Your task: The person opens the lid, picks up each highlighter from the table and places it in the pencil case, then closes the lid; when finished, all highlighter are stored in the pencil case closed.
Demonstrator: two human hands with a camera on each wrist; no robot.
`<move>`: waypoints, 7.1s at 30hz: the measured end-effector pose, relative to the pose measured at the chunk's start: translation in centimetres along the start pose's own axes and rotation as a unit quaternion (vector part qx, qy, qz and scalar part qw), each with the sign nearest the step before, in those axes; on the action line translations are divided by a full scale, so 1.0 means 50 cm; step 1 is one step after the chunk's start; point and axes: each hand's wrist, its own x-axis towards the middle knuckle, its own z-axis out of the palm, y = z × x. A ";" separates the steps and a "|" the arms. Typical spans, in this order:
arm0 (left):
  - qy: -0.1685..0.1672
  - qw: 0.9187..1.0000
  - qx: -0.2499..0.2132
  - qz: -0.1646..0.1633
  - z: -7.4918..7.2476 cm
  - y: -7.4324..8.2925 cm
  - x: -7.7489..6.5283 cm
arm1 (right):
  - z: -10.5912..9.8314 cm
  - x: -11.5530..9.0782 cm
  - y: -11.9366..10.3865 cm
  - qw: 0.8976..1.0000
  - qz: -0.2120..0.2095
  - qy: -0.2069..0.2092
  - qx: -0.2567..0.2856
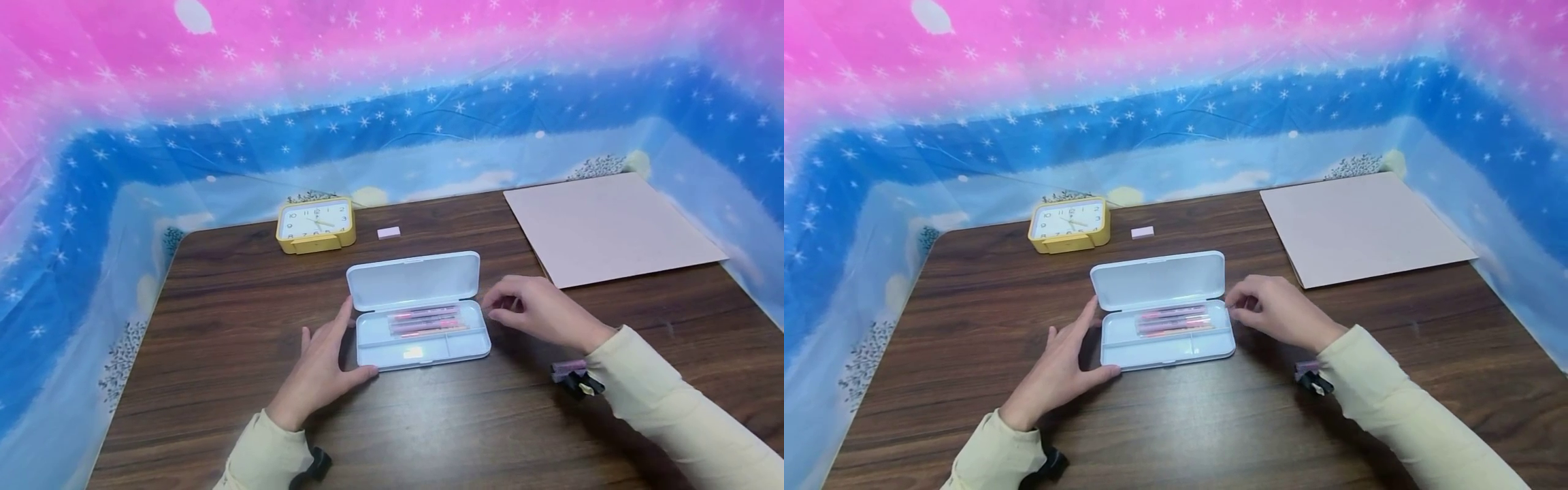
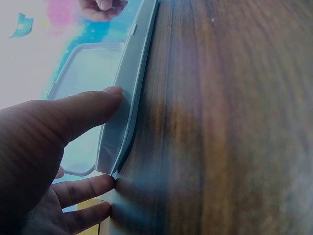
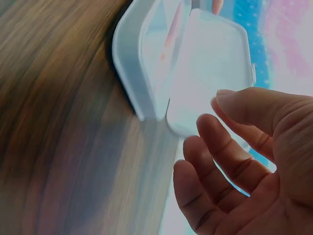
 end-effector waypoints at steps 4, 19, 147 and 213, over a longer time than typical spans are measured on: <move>-0.002 1.000 -0.003 -0.002 0.000 0.001 0.000 | -0.020 -0.034 0.025 1.000 -0.005 0.009 -0.020; -0.007 1.000 -0.005 -0.003 -0.003 0.003 0.000 | -0.075 -0.170 0.121 0.998 0.018 0.037 -0.047; 0.011 1.000 0.008 0.011 0.001 -0.002 0.001 | 0.081 0.053 -0.075 0.991 -0.114 -0.064 0.012; 0.000 1.000 0.009 0.002 0.001 0.003 -0.001 | -0.060 -0.115 0.059 0.996 -0.055 0.050 -0.056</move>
